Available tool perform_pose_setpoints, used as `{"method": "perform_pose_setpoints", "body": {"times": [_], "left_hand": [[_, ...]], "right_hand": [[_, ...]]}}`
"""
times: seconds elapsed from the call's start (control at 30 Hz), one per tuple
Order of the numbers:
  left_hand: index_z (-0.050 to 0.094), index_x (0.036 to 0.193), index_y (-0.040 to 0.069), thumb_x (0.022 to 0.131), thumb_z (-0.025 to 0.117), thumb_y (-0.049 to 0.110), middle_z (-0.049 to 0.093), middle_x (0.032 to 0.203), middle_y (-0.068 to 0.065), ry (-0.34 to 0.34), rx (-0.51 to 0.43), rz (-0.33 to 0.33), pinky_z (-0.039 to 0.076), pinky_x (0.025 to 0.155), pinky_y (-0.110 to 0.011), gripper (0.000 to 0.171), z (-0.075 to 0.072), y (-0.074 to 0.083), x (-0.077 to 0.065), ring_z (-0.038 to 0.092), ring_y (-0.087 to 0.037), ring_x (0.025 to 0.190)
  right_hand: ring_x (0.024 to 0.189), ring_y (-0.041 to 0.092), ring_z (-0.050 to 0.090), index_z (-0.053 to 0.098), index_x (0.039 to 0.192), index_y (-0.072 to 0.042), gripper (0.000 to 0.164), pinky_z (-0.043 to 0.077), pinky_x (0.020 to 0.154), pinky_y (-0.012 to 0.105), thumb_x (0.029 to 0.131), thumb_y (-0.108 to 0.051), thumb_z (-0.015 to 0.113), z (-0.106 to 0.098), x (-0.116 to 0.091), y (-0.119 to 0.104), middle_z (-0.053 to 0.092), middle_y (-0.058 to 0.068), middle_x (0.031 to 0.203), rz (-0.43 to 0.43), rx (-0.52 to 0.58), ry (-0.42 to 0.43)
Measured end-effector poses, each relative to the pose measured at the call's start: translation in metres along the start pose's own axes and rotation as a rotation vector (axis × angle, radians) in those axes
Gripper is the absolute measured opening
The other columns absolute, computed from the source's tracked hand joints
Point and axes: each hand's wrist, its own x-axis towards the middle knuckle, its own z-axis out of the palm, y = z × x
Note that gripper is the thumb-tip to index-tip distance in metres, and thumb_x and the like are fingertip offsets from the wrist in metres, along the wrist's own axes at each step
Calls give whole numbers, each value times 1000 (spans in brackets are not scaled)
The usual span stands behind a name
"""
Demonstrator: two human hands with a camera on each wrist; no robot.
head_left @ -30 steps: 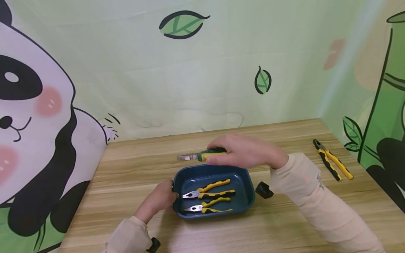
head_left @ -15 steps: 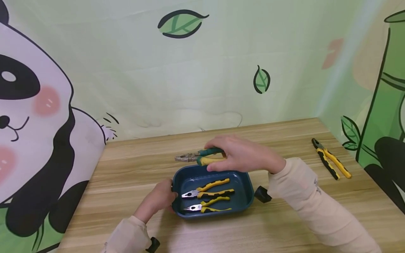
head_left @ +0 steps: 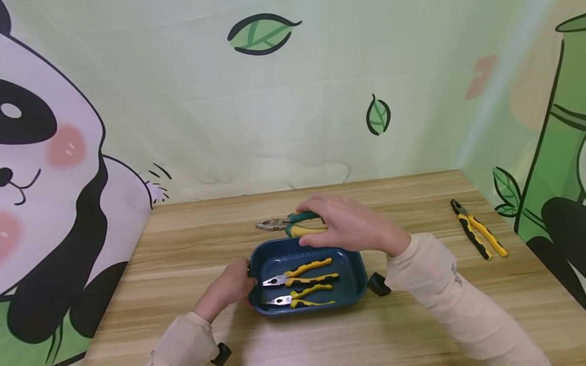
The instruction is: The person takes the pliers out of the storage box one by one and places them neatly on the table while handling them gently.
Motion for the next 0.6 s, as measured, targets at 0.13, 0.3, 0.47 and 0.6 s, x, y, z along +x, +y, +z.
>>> {"method": "perform_pose_setpoints", "body": {"times": [0.13,0.3,0.47,0.6], "left_hand": [[52,117,-21,94,55,-12,63,99,-31,-1,-1,3,67,57,-39,25,0,-1,0,72,-32,62],[52,116,-21,93,55,-12,63,97,-30,5,-5,20,67,56,-40,24,2,-2,0,72,-32,61],[52,115,-21,93,56,-12,63,97,-31,10,4,22,67,55,-39,24,1,-3,0,72,-32,60],[52,116,-21,94,56,-11,63,98,-32,8,14,16,67,56,-39,24,1,-2,0,72,-31,60]], "right_hand": [[96,20,61,61,137,-3,57,60,83,37,95,-41,73,3,-2,2,64,10,125,4,-24,14],[105,24,63,61,139,-3,58,61,91,43,96,-40,73,5,-3,3,64,13,129,24,-38,26],[112,27,63,61,139,-4,59,59,95,46,95,-39,74,6,-4,6,62,14,134,68,-28,34],[113,28,63,61,139,-4,59,59,96,48,94,-39,75,7,-5,9,62,14,135,93,-18,39]]}}
